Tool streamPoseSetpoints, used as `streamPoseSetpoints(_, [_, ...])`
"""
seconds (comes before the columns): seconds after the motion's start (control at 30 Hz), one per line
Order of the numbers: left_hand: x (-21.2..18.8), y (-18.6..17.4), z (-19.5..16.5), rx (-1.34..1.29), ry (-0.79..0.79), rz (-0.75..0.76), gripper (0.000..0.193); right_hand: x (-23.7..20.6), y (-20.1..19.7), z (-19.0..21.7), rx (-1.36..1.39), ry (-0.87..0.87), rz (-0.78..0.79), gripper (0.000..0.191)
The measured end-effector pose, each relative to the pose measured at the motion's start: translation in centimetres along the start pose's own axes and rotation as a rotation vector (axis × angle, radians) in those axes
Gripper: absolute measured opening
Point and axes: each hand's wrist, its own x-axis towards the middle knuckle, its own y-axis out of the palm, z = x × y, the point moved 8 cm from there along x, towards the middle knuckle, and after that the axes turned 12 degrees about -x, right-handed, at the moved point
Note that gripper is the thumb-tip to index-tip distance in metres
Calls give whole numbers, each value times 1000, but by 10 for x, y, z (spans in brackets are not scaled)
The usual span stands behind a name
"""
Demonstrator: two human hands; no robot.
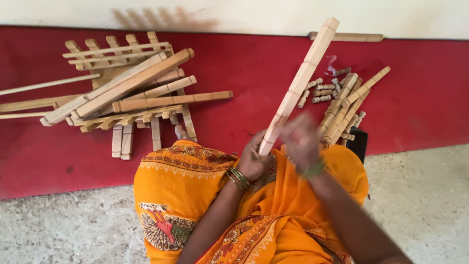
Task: The person sits on the floor and assembles a wooden toy structure. They rub an orange substance onto wooden bars and spindles by hand, then fit the bars and turned wooden pieces together, adding assembled bars to a growing pile of parts.
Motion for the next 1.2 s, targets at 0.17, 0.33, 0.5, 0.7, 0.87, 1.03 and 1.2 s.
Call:
streamPoseSetpoints(0.17, [8,2,-4,125,124,82,58,-43,15,26,-317,-206,72,10])
streamPoseSetpoints(0.33, [3,3,-10,351,-120,-65,74,65,-44,-60,-284,282,-110,25])
streamPoseSetpoints(0.5, [-10,15,-21,247,-195,-36,77,130,-89,-81,-43,180,-297,10])
streamPoseSetpoints(0.7, [2,9,-13,188,-23,17,69,3,-10,-19,-105,151,68,26])
streamPoseSetpoints(0.87, [12,2,5,181,-25,-7,60,-41,16,7,-222,-31,158,12])
streamPoseSetpoints(1.03, [5,-3,17,336,-196,-46,77,42,-34,-101,-27,613,-35,18])
streamPoseSetpoints(1.2, [2,15,-16,405,75,29,72,91,-40,-149,555,774,-207,16])
